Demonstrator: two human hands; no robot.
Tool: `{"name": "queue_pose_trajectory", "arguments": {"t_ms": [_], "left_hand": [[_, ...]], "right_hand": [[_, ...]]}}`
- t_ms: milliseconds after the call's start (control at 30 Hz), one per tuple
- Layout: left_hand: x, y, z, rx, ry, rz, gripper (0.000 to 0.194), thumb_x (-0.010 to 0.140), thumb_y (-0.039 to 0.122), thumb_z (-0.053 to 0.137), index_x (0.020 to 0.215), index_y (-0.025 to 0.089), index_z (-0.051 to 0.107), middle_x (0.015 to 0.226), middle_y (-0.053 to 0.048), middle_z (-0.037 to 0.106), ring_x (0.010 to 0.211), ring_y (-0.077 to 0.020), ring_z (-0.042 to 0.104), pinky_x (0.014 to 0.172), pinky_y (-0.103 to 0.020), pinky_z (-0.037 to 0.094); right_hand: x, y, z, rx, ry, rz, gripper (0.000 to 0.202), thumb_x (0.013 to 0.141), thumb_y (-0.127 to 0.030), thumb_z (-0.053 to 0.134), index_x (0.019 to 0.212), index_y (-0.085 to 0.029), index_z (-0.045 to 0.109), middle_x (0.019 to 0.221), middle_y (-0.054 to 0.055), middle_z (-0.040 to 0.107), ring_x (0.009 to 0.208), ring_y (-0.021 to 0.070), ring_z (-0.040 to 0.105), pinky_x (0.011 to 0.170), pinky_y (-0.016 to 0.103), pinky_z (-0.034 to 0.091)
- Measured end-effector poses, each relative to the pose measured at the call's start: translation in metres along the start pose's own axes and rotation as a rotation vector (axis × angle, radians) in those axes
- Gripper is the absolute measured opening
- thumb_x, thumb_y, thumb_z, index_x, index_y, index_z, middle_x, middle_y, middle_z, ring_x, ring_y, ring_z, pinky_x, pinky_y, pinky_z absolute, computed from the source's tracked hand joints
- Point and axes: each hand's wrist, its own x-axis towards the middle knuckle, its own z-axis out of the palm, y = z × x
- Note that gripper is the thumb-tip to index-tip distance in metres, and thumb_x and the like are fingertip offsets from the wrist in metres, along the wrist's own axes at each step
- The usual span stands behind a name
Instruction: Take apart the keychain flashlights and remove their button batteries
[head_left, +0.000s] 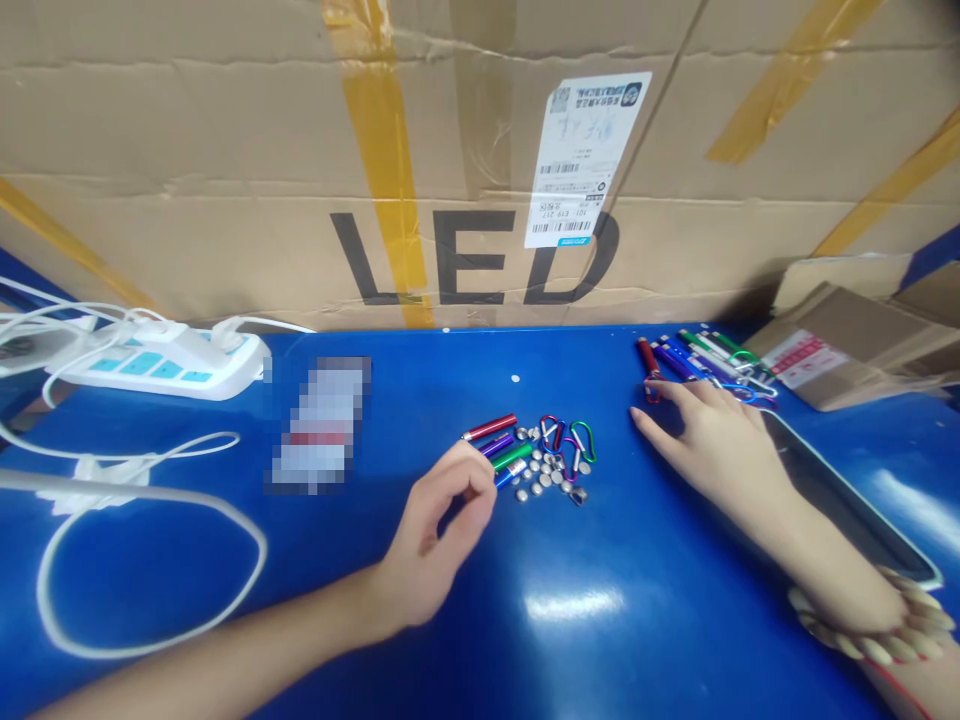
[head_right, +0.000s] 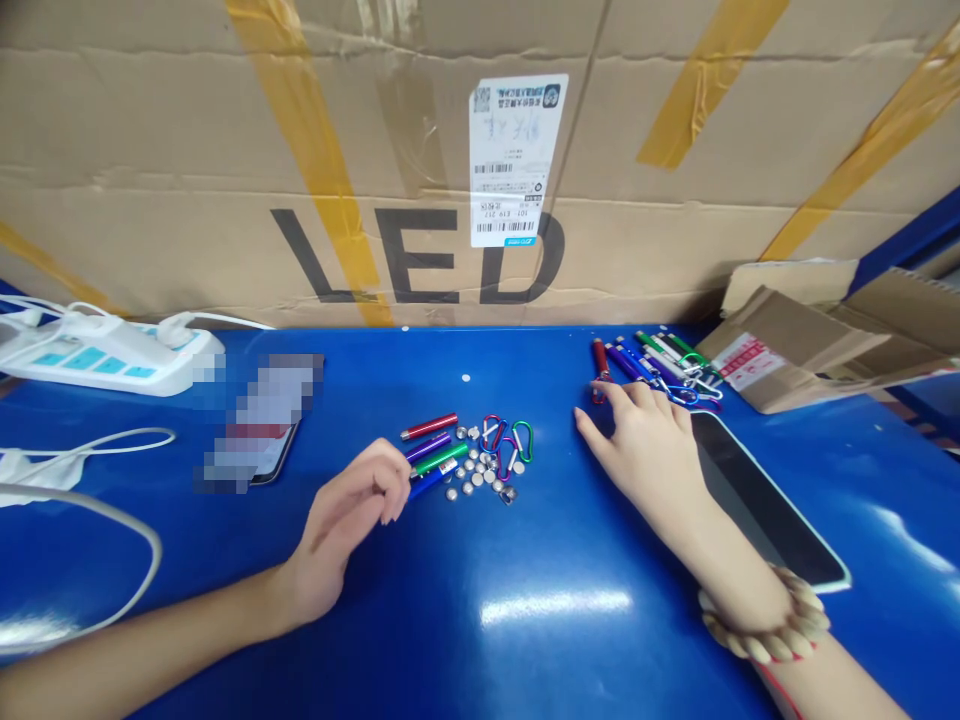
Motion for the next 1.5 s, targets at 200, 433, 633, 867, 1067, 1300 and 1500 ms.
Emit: {"name": "queue_pose_trajectory", "arguments": {"t_ms": [200, 433, 633, 867, 1067, 1300, 1500], "left_hand": [[0.011, -0.004, -0.001, -0.340, 0.179, -0.335, 0.029, 0.087, 0.030, 0.032, 0.060, 0.019, 0.037, 0.064, 0.000, 0.036, 0.052, -0.0127, 0.036, 0.048, -0.028, 0.029], [0.014, -0.002, 0.000, -0.501, 0.248, -0.434, 0.023, 0.078, 0.033, 0.042, 0.060, 0.018, 0.039, 0.063, 0.003, 0.038, 0.051, -0.0096, 0.036, 0.049, -0.024, 0.026], [0.014, -0.002, -0.001, -0.533, 0.272, -0.477, 0.017, 0.070, 0.030, 0.047, 0.061, 0.018, 0.039, 0.062, 0.004, 0.041, 0.049, -0.0087, 0.037, 0.049, -0.023, 0.027], [0.012, -0.002, 0.000, -0.494, 0.256, -0.476, 0.015, 0.069, 0.028, 0.048, 0.062, 0.018, 0.040, 0.063, 0.004, 0.041, 0.050, -0.0088, 0.037, 0.049, -0.024, 0.026], [0.015, -0.002, 0.001, -0.471, 0.243, -0.462, 0.019, 0.068, 0.033, 0.052, 0.063, 0.018, 0.041, 0.063, 0.004, 0.041, 0.049, -0.0086, 0.035, 0.048, -0.024, 0.025], [0.014, -0.001, 0.001, -0.438, 0.249, -0.463, 0.019, 0.066, 0.034, 0.053, 0.064, 0.018, 0.042, 0.061, 0.005, 0.042, 0.048, -0.0082, 0.036, 0.048, -0.024, 0.025], [0.015, -0.001, 0.001, -0.431, 0.249, -0.465, 0.019, 0.067, 0.034, 0.053, 0.064, 0.018, 0.042, 0.062, 0.005, 0.043, 0.048, -0.0082, 0.037, 0.048, -0.023, 0.025]], "right_hand": [[0.001, 0.002, -0.005, 0.165, -0.030, -0.105, 0.033, 0.086, -0.036, 0.044, 0.094, -0.017, 0.069, 0.097, 0.011, 0.065, 0.090, 0.0296, 0.062, 0.076, 0.043, 0.049], [0.002, 0.007, 0.007, 0.188, 0.118, -0.174, 0.043, 0.086, -0.041, 0.042, 0.106, -0.013, 0.066, 0.104, 0.016, 0.060, 0.096, 0.0318, 0.059, 0.080, 0.046, 0.050], [0.002, 0.010, 0.013, 0.152, 0.094, -0.154, 0.046, 0.087, -0.043, 0.041, 0.106, -0.010, 0.066, 0.109, 0.018, 0.061, 0.101, 0.0346, 0.058, 0.085, 0.049, 0.048], [0.002, 0.008, 0.008, 0.172, 0.063, -0.137, 0.037, 0.084, -0.038, 0.049, 0.106, -0.013, 0.065, 0.098, 0.013, 0.062, 0.093, 0.0316, 0.060, 0.082, 0.047, 0.048], [0.002, 0.006, 0.007, 0.166, 0.059, -0.132, 0.032, 0.084, -0.032, 0.051, 0.105, -0.012, 0.064, 0.099, 0.014, 0.061, 0.094, 0.0310, 0.059, 0.083, 0.045, 0.048], [0.000, -0.001, 0.000, 0.229, 0.053, -0.176, 0.024, 0.081, -0.025, 0.055, 0.100, -0.017, 0.066, 0.088, 0.007, 0.064, 0.085, 0.0251, 0.063, 0.071, 0.037, 0.053], [-0.003, -0.015, -0.010, 0.625, 0.104, -0.214, 0.020, 0.081, -0.027, 0.058, 0.097, -0.018, 0.067, 0.089, 0.006, 0.065, 0.079, 0.0198, 0.063, 0.075, 0.035, 0.053]]}}
